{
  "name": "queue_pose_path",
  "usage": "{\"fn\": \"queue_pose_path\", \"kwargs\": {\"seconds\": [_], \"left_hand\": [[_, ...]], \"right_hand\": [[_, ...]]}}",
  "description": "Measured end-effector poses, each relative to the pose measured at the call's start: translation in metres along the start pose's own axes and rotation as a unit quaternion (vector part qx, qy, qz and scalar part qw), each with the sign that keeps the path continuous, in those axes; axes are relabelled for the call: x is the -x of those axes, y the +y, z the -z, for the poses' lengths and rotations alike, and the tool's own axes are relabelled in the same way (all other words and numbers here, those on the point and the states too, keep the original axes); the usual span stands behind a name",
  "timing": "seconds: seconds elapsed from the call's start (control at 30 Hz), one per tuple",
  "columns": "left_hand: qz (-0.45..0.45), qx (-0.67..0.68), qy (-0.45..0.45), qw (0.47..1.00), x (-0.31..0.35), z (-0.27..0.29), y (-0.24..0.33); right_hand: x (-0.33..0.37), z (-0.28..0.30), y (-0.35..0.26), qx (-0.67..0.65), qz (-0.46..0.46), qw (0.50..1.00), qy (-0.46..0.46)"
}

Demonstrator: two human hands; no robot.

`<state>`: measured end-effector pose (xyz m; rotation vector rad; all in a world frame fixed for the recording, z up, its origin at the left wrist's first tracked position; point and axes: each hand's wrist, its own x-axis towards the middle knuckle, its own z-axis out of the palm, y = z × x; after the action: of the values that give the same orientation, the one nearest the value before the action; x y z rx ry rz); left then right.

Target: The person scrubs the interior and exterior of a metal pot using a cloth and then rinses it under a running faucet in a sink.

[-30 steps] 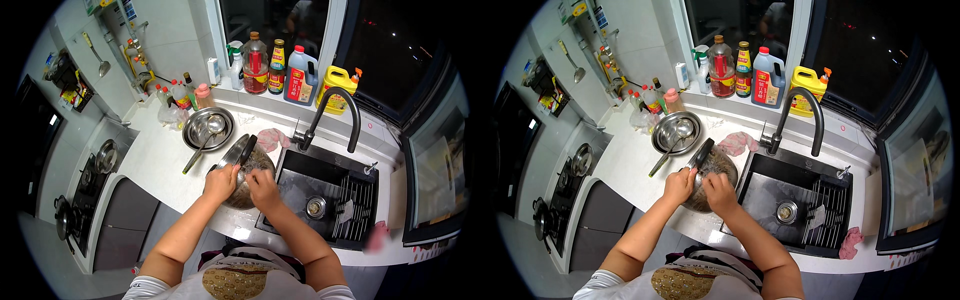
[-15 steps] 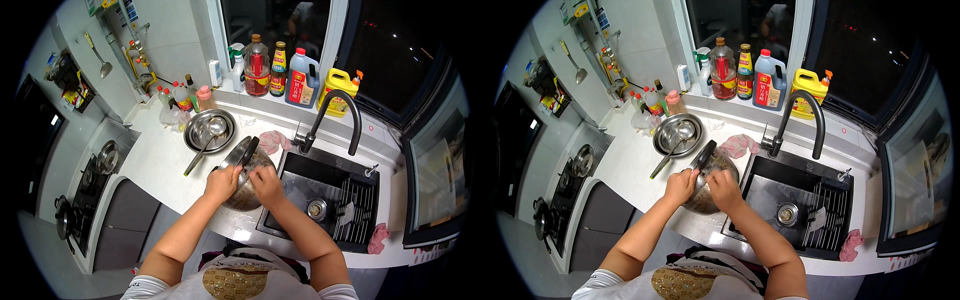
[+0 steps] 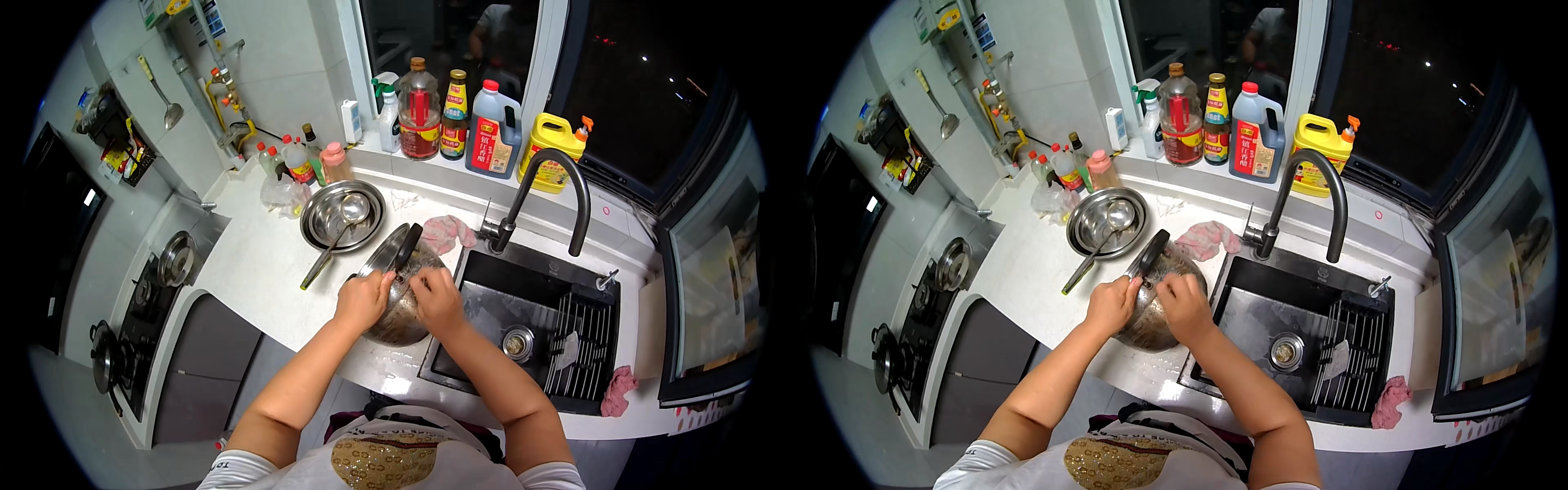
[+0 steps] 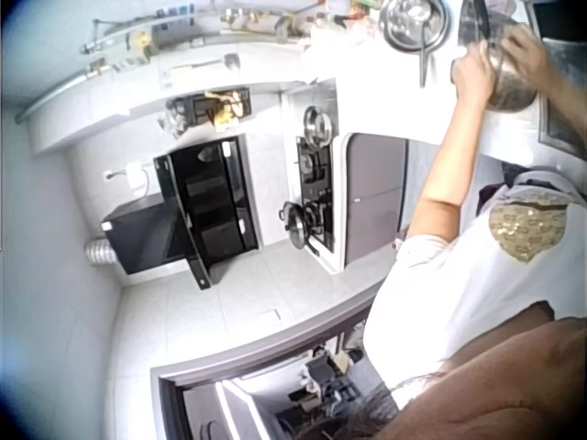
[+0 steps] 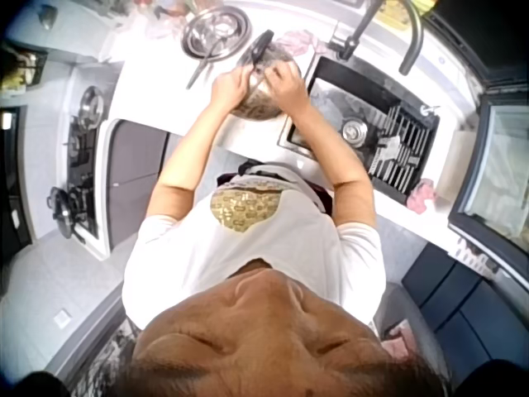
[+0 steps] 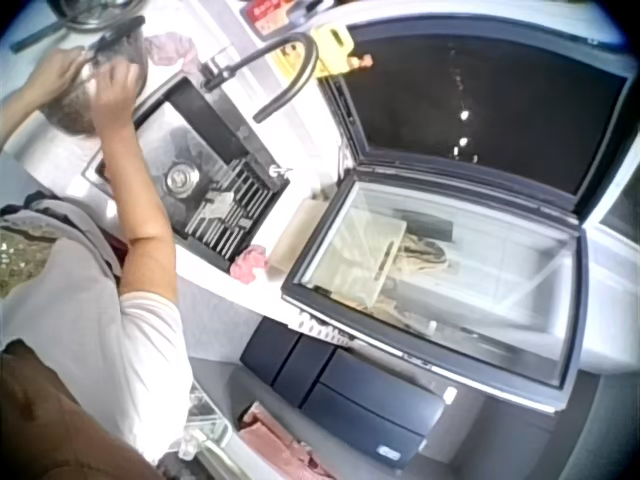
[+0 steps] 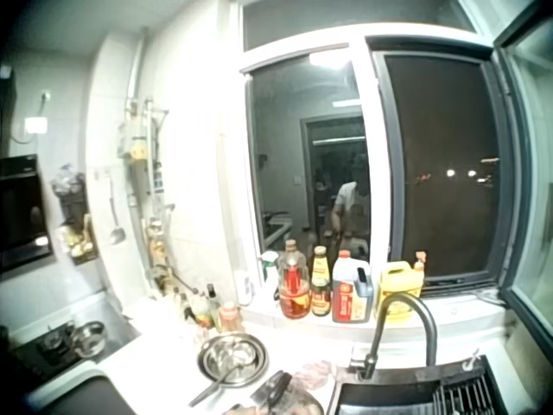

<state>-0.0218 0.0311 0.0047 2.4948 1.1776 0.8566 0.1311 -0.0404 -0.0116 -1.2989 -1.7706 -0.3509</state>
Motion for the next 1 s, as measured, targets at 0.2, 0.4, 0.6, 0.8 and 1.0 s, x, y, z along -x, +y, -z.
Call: {"fn": "queue_pose_path", "kwargs": {"seconds": [0.2,0.4,0.6,0.8,1.0], "left_hand": [[0.002,0.011,-0.003,1.0,0.0008,0.002,0.0006],[0.004,-0.004,-0.004,1.0,0.0007,0.0012,-0.0017],[0.015,0.0,-0.007,1.0,0.0022,0.0031,-0.0007],[0.013,0.0,-0.01,1.0,0.0031,0.0017,-0.003],[0.016,0.003,-0.011,1.0,0.0032,0.0025,-0.0023]], "right_hand": [[0.0006,0.0004,0.0017,-0.023,-0.007,1.0,-0.008],[0.0046,-0.0007,-0.0002,-0.022,-0.012,0.999,-0.029],[0.0023,-0.0006,-0.0036,-0.034,-0.004,0.999,-0.012],[0.001,-0.0018,-0.0017,-0.022,0.005,1.0,-0.008],[0.0037,-0.0012,-0.003,-0.028,0.021,0.999,-0.009]]}}
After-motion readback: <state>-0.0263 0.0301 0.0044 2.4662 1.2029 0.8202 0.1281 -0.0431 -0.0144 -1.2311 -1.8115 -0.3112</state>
